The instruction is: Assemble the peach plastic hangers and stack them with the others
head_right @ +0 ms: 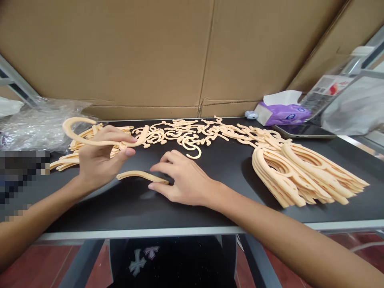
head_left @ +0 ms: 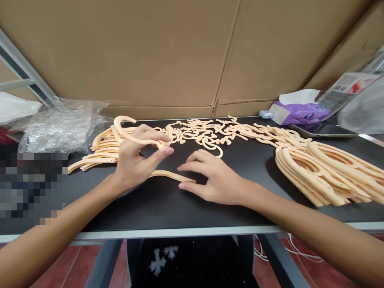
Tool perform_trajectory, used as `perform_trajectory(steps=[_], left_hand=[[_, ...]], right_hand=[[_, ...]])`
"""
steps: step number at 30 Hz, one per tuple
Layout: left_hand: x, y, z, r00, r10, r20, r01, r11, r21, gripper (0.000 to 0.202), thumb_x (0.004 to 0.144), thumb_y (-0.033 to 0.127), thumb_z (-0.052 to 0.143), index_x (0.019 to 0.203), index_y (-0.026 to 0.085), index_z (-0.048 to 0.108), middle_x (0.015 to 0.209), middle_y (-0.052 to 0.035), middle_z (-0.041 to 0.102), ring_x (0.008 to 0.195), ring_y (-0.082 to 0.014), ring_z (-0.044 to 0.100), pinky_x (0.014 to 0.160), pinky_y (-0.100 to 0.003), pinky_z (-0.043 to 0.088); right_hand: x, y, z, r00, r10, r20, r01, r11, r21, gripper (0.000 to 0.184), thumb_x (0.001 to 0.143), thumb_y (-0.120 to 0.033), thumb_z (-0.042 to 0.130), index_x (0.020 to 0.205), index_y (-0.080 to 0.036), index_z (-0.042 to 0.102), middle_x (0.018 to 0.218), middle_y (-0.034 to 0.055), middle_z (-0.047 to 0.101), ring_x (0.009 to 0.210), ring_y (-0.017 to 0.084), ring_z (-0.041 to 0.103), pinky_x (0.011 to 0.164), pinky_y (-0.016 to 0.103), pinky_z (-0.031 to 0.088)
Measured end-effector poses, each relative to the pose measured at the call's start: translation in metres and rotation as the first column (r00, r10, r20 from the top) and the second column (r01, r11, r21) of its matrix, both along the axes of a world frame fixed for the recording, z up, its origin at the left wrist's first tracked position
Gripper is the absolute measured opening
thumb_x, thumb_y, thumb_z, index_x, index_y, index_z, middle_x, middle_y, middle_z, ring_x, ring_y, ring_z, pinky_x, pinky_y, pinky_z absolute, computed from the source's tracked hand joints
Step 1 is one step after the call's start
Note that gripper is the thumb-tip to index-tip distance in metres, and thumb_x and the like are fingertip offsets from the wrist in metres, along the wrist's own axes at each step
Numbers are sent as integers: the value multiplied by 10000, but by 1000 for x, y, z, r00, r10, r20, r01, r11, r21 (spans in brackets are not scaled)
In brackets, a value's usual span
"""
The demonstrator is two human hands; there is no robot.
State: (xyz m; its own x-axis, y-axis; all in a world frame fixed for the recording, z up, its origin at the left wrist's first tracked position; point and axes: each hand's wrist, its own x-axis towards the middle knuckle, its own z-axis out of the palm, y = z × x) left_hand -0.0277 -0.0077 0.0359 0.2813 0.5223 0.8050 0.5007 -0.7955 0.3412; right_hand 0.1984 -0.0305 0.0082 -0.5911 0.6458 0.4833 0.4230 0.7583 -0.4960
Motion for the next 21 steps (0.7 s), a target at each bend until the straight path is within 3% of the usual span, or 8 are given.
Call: perform_trajectory(steps=[2, 5, 8, 12, 15, 18, 21], left_hand=[[-2, 4, 1, 1000, 15, -20, -11, 989, 147, 163, 913, 346, 676, 853, 195, 683, 833, -23, 692, 818, -171, 642, 775, -316, 535], [-3, 6, 0, 998, -1, -65, 16, 972, 235, 184, 932, 302, 635, 787, 189, 630, 776, -15, 656, 789, -165, 637, 749, -309, 522], [-3, 6, -1, 993, 41, -113, -18, 981, 195, 204, 952, 276, 584, 770, 187, 600, 758, -12, 668, 728, -150, 632, 710, -285, 508], [-6, 6, -1, 944, 151, -293, -154, 988, 16, 197, 961, 296, 564, 827, 174, 642, 756, 2, 676, 617, -121, 577, 623, -248, 444], [-10, 8, -2, 889, 135, -438, -201, 973, -109, 196, 958, 333, 577, 929, 169, 681, 707, 24, 619, 558, -109, 497, 578, -243, 379], [-12, 11, -3, 865, 127, -485, -196, 976, -94, 238, 925, 388, 626, 955, 160, 686, 660, 33, 546, 572, -126, 464, 582, -253, 348], [-13, 14, -5, 859, 118, -498, -189, 977, -94, 211, 930, 362, 613, 938, 162, 681, 637, 38, 520, 560, -128, 442, 585, -255, 340]], right_hand=[[1, 1, -3, 992, 14, 127, -34, 987, 159, 208, 925, -308, 659, 1010, -162, 780, 994, 116, 673, 897, 214, 567, 783, 361, 483], [3, 5, -5, 972, -60, 229, 0, 967, 253, 258, 985, -215, 536, 955, -143, 782, 902, 115, 694, 866, 224, 560, 784, 373, 476], [7, 12, -5, 964, -157, 214, 87, 949, 303, 292, 999, -175, 481, 965, -110, 764, 857, 121, 699, 844, 229, 564, 790, 384, 474], [15, 19, -2, 972, -233, -4, 222, 919, 326, 241, 985, -172, 508, 953, -109, 739, 873, 107, 704, 852, 215, 580, 817, 369, 470], [19, 22, 4, 960, -254, -122, 277, 930, 243, 188, 952, -148, 555, 868, -133, 723, 843, 73, 730, 819, 187, 609, 801, 337, 463], [19, 22, 12, 933, -318, -167, 329, 943, 44, 165, 917, -148, 580, 822, -156, 715, 849, 50, 748, 811, 175, 631, 768, 320, 447], [19, 21, 17, 911, -368, -186, 336, 924, -182, 161, 898, -183, 585, 798, -171, 711, 818, 24, 727, 778, 163, 616, 732, 311, 422]])
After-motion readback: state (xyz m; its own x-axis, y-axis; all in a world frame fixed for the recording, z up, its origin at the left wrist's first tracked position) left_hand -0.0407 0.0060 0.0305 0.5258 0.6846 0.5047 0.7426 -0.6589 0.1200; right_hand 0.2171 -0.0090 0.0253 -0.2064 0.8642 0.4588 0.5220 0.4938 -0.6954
